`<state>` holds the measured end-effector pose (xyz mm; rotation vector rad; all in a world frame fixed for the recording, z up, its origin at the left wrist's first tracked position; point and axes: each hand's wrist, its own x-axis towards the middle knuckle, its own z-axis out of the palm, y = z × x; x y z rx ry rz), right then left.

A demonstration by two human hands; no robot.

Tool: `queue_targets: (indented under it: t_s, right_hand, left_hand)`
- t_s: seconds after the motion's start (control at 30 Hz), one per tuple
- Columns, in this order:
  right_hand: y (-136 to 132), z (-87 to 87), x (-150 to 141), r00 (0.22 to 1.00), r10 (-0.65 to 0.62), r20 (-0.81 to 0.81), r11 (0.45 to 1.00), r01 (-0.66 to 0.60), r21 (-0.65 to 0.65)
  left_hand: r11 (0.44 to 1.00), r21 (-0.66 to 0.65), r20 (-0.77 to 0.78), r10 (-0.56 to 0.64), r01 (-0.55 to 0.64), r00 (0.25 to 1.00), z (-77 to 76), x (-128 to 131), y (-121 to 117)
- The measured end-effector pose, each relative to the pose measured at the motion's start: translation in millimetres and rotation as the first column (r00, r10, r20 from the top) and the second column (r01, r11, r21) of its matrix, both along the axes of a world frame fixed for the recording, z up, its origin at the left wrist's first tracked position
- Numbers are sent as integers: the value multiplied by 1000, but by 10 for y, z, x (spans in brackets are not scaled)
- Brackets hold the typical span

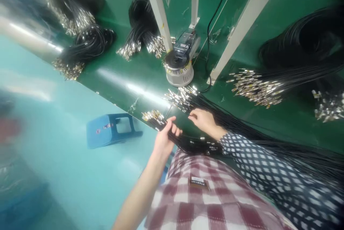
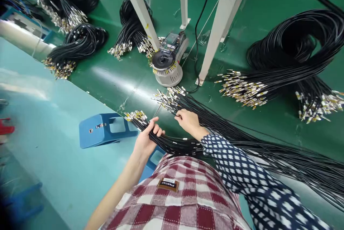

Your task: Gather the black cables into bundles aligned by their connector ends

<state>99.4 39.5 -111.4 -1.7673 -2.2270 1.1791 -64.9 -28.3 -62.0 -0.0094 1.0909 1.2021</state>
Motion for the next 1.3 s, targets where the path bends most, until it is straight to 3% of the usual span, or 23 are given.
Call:
queue_targets:
  t_s: [0.07,0.17,0.23,0.3,0.4,0.5,0.57,0.67,0.73,0.83,0.93,1.03,1.1,1.23,1.3]
  right_hand:
    - [-87,95,150,990,-17,-142,998,9,-57]
    - [-210,260,363,897,-75,-435,977,-22,-214]
    - [-250,369,388,866,-62,-496,967,-70,-244]
    - [-253,478,296,889,5,-457,985,-84,-154]
    - [-247,582,113,927,75,-367,993,-37,110]
    - [-338,501,225,937,215,-274,954,-140,267]
    - [-450,370,492,933,305,-191,934,-254,251]
    - [-567,258,827,960,256,-110,954,-233,188]
    - [-561,307,801,965,220,-144,962,-191,193]
    - [-458,478,468,948,214,-237,966,-170,196]
    - [-354,613,179,947,144,-286,987,-116,114]
    - [-310,691,46,927,-74,-368,997,76,-10]
    - [-302,741,-58,894,-157,-420,988,136,-79]
    - [-276,788,-303,797,-248,-550,933,45,-356]
    - [-225,733,-320,820,-236,-522,896,-24,-444]
  left_hand:
    - [1000,23,-22,-2,2,1000,19,36,32]
    - [997,39,-84,-61,65,995,66,106,105]
    - [990,44,-141,-129,136,982,104,152,149]
    - [982,46,-198,-170,182,965,143,190,174]
    - [985,61,-255,-143,163,956,187,211,182]
    - [993,63,-250,-82,101,965,197,186,172]
    - [995,58,-233,-66,81,970,180,162,157]
    - [994,64,-212,-74,90,975,141,145,130]
    - [992,71,-208,-85,102,974,131,148,118]
    - [990,72,-215,-101,119,971,151,160,115]
    - [989,90,-200,-93,113,975,172,170,111]
    - [985,105,-186,-114,135,976,162,177,93]
    - [982,99,-175,-144,163,974,152,178,79]
    - [984,50,-112,-164,170,980,153,163,65]
    - [983,26,-91,-181,184,979,149,146,66]
